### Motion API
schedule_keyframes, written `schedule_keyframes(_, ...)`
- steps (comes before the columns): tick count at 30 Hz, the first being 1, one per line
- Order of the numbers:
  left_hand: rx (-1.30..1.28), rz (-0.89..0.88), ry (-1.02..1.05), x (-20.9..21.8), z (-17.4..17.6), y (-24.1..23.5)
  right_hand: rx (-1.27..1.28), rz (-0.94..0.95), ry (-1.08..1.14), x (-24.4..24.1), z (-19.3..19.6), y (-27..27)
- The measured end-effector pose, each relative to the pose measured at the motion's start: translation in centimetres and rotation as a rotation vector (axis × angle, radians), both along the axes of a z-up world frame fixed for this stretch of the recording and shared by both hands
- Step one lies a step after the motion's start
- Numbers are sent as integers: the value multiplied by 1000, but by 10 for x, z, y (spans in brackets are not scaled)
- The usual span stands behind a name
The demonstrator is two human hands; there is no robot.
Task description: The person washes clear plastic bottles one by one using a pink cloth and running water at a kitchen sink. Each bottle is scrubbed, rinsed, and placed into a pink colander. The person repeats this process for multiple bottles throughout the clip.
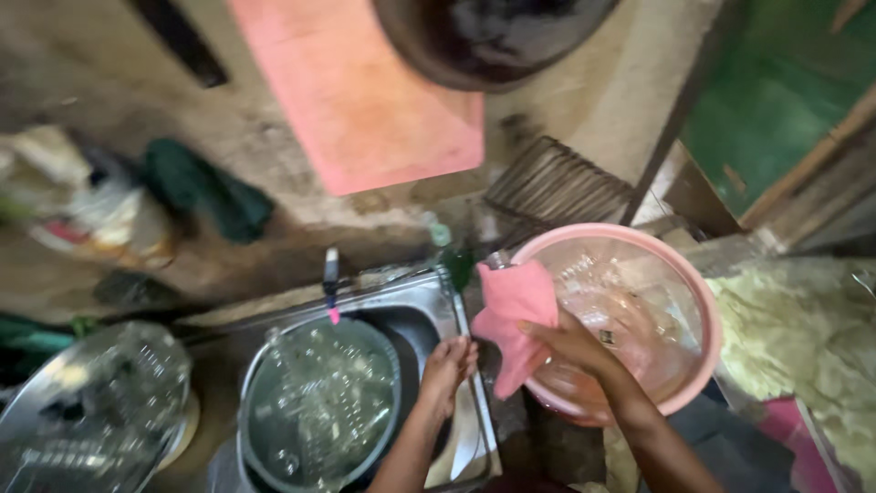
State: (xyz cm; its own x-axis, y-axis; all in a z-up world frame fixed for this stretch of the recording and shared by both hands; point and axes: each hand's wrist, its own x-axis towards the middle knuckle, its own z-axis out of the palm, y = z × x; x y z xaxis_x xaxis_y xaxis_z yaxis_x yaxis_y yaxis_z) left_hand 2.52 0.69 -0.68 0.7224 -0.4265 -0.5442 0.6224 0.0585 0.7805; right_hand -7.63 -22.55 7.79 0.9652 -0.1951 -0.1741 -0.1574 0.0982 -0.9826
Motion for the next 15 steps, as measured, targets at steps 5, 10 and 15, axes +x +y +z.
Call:
schedule_keyframes(5,-623,-120,-1,-4,24,34,266,22,127,-17,22,70)
schedule_keyframes(10,-691,-171,-116,2,16,63,-313,-121,-130,-15,40,116)
schedule_keyframes(15,-624,27,-44,-8,7,75,-254,47,-175,-9,52,159)
